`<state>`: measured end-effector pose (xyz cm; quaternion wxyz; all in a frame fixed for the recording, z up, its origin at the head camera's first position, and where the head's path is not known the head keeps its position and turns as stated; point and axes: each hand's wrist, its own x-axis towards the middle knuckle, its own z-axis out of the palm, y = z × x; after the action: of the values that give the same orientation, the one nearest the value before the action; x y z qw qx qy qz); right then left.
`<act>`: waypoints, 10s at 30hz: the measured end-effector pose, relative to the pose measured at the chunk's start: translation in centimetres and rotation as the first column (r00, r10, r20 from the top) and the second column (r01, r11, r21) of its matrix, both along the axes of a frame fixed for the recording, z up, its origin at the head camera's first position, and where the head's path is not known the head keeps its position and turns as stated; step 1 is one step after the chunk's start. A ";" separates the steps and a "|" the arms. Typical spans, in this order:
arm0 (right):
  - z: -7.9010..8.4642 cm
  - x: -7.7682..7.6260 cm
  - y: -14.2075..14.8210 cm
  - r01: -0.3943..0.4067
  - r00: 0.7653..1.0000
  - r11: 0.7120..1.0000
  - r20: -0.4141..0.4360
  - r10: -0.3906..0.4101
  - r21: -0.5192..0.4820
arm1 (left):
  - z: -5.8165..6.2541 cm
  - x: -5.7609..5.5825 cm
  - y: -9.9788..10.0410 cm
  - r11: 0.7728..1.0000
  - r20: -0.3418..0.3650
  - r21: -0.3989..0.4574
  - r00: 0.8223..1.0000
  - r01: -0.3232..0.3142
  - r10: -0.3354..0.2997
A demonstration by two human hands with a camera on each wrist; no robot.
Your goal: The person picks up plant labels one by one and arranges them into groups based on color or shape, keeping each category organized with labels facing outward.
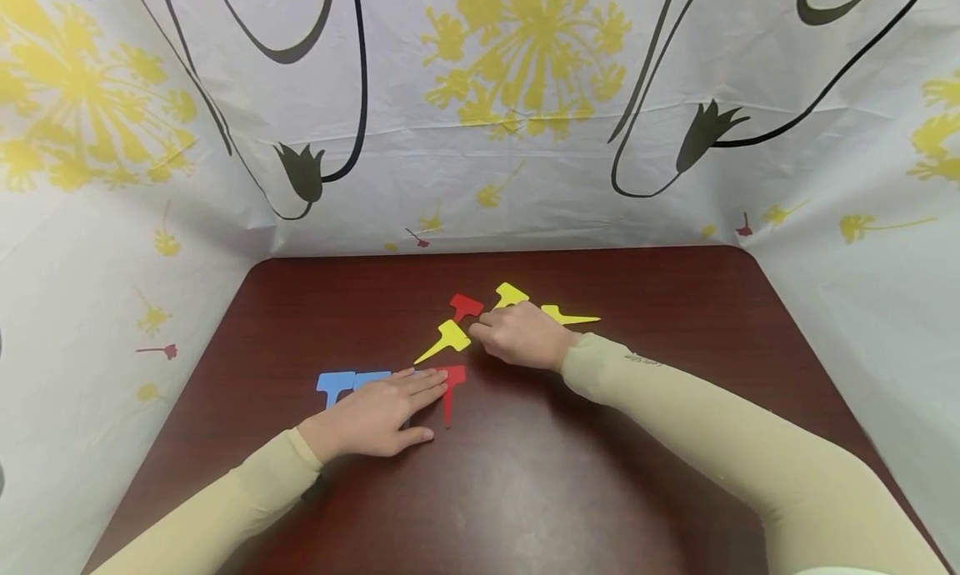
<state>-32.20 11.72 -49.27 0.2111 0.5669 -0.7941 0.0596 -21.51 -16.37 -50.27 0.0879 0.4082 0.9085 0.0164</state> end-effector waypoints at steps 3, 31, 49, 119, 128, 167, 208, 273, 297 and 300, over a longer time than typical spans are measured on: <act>0.1 0.1 0.0 -0.007 1.000 1.000 0.016 0.008 -0.027 | -0.1 0.0 0.0 1.000 -0.006 0.009 1.000 0.005 -0.005; -0.6 2.7 0.6 -0.030 0.986 0.985 0.159 0.058 -0.171 | 0.3 0.0 -0.1 1.000 -0.027 0.014 0.999 0.021 -0.021; -1.8 3.8 0.8 -0.041 0.951 0.988 0.298 0.085 -0.151 | 0.5 -0.1 -0.1 1.000 -0.012 0.010 1.000 0.018 -0.018; -1.3 -0.5 0.8 0.088 0.960 0.996 0.265 -0.086 0.005 | 0.2 0.2 0.6 0.989 -0.115 0.126 0.991 0.083 -0.069; -1.5 -3.6 -0.6 0.330 0.848 0.943 0.425 -0.318 0.049 | 0.2 0.3 2.4 0.992 -0.125 0.063 0.987 0.109 -0.101; -0.9 -7.6 -2.7 0.530 0.565 0.811 0.611 -0.555 0.246 | -0.8 -0.2 4.5 0.996 -0.055 -0.016 0.995 0.088 -0.089; -0.9 -10.4 -5.3 0.540 0.504 0.821 0.710 -0.492 0.185 | -1.0 -0.7 4.3 0.995 -0.098 -0.026 0.990 0.098 -0.100; -0.5 -11.4 -3.4 0.542 0.346 0.835 0.882 -0.321 0.092 | -0.8 -0.6 4.7 0.993 -0.056 -0.008 0.992 0.116 -0.116; 1.2 -8.8 0.5 0.485 0.624 0.871 0.667 -0.407 0.078 | -0.6 -0.7 5.0 0.995 -0.011 -0.014 0.995 0.096 -0.096; 1.3 -8.4 0.7 0.475 0.654 0.877 0.639 -0.404 0.068 | -0.3 -0.6 4.9 0.996 -0.007 -0.010 0.996 0.091 -0.091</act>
<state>-40.58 12.45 -47.97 -0.0323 0.2911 -0.9264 0.2366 -22.14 -11.43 -50.61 0.0871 0.4486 0.8895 0.0062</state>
